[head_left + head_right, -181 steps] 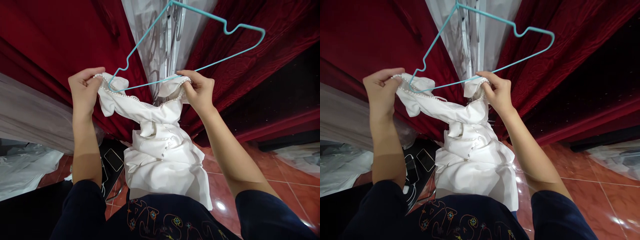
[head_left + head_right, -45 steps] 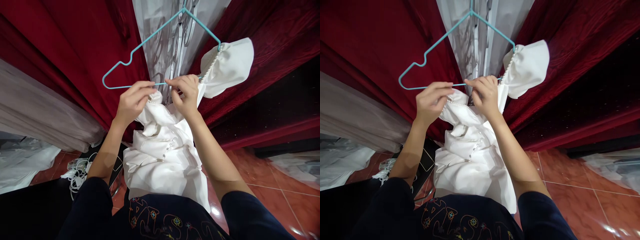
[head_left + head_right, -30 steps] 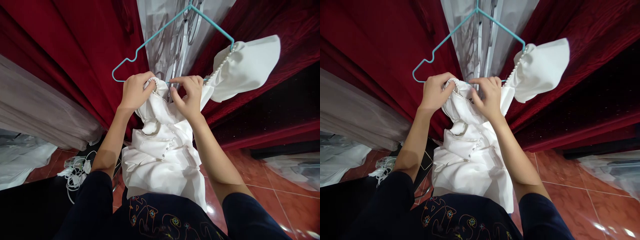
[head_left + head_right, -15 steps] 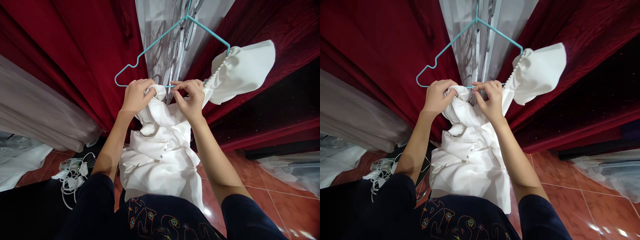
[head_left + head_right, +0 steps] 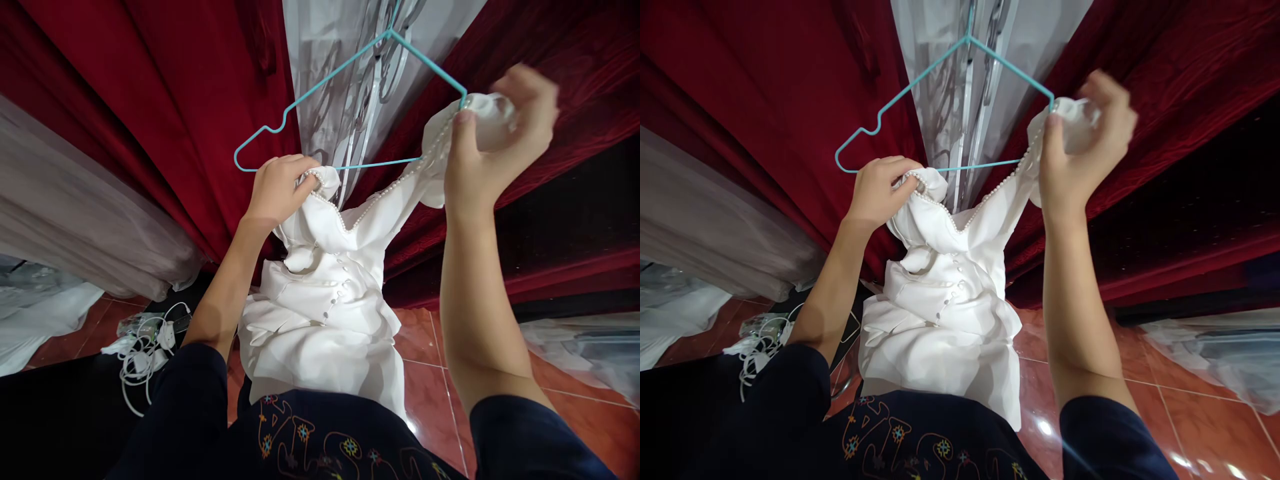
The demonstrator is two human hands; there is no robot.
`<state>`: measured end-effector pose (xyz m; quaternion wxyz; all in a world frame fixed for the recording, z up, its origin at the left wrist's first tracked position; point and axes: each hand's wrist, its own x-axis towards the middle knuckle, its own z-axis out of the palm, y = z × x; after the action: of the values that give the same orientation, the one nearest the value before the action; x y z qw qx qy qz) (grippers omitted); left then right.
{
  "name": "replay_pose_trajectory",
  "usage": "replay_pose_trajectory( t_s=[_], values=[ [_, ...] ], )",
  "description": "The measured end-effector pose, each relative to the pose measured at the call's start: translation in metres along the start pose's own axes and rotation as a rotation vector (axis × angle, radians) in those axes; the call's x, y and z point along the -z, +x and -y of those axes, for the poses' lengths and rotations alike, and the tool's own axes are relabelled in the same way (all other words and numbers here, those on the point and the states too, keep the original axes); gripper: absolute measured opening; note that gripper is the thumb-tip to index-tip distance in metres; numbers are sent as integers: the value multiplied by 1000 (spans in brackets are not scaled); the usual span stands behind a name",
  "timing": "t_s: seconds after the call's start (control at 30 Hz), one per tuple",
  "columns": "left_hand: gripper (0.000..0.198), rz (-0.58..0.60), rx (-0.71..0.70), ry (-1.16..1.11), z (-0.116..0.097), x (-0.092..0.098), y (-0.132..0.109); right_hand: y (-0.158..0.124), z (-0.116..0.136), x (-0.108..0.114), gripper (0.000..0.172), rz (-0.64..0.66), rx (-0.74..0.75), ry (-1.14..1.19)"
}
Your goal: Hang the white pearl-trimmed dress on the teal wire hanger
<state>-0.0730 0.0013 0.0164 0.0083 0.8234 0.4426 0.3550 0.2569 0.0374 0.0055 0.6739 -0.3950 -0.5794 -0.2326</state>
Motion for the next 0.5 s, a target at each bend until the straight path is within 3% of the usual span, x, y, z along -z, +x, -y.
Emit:
replay_pose_trajectory(
  t_s=[0.2,0.3,0.37,0.5],
  values=[
    [28,-26,-21,50,3,3,-2,10,-1,-17,31,255,-175,-311],
    [26,-41,-18,70,5,11,-2,26,2,-13,15,345,-263,-349],
    [26,-42,-9,62,5,16,-2,34,1,0,14,343,-242,-253],
    [26,-14,6,11,2,17,-2,35,6,32,39,206,-196,-127]
  ],
)
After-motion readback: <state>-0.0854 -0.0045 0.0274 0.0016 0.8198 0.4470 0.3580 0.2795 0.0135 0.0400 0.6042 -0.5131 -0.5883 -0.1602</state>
